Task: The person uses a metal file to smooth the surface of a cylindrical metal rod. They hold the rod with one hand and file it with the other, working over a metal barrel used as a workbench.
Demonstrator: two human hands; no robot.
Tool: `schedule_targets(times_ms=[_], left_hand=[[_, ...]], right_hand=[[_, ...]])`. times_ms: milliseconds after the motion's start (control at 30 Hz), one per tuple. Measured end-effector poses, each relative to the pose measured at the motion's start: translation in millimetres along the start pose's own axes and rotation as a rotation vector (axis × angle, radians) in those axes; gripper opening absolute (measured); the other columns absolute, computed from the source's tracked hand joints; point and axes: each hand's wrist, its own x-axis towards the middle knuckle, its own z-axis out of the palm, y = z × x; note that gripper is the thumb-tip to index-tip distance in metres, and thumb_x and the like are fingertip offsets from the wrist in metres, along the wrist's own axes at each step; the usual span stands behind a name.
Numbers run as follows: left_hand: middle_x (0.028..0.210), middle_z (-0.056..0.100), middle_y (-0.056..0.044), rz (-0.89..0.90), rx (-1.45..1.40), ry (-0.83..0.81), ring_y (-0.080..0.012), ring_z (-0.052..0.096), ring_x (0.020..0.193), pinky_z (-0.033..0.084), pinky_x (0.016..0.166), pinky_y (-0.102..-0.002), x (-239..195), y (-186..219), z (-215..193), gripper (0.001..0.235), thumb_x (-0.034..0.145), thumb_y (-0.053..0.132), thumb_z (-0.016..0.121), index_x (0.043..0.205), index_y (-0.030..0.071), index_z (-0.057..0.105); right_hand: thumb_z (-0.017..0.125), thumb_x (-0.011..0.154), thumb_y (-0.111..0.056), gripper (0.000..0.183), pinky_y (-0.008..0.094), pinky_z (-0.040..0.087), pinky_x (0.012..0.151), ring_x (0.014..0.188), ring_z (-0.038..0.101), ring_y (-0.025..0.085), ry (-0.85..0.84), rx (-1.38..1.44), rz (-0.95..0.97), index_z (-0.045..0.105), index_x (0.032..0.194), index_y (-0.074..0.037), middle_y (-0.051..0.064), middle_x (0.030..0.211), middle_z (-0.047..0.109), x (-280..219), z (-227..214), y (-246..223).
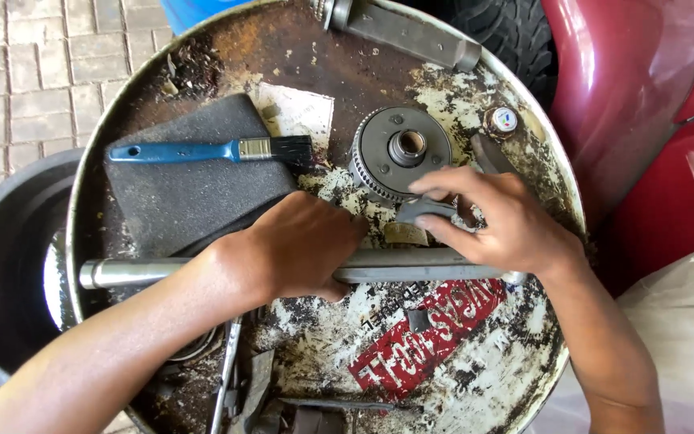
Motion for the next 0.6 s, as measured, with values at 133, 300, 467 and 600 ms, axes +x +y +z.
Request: schedule_targets(times_ms=[133,300,467,600], left_hand=[[0.094,0.077,-0.015,0.0,-0.02,-0.007,-0.0322,0.076,0.09,0.06,0.087,-0.041,-3,0,-4,0.044,0.09,0.042,0.075,0.11,0.003,0.072],[0.099,0.077,-0.016,-0.046,-0.088,-0.018,-0.0332,0.075,0.094,0.059,0.091,-0.042,-5,2,-7,0.043,0.091,0.039,0.075,0.111,0.002,0.071],[0.1,0.077,-0.016,-0.037,-0.072,-0.012,-0.0333,0.075,0.095,0.059,0.092,-0.042,-6,1,-5,0.043,0.091,0.039,0.074,0.112,0.003,0.071],[0.088,0.071,0.0,-0.044,-0.015,-0.036,-0.0151,0.068,0.077,0.059,0.072,-0.025,3,-6,9,0.049,0.089,0.052,0.075,0.113,0.012,0.06]], right_hand=[[0.068,0.084,0.003,0.029,0.035,0.064,0.06,0.07,0.072,0.024,0.02,0.048,-0.13,0.064,0.11,-0.01,0.005,0.081,0.07,-7,0,-3],[0.082,0.073,-0.006,0.05,0.034,0.062,0.059,0.083,0.071,0.031,-0.019,-0.112,-0.021,0.066,0.12,0.002,0.02,0.098,0.069,-11,-19,-51],[0.074,0.078,-0.001,0.031,0.03,0.06,0.066,0.086,0.068,0.022,-0.051,-0.294,-0.078,0.072,0.108,-0.007,0.009,0.09,0.066,-49,0,-53],[0.08,0.083,-0.02,0.022,0.029,0.062,0.077,0.099,0.06,0.028,0.01,-0.615,-0.178,0.074,0.101,-0.008,0.014,0.107,0.067,-72,-7,-30]])
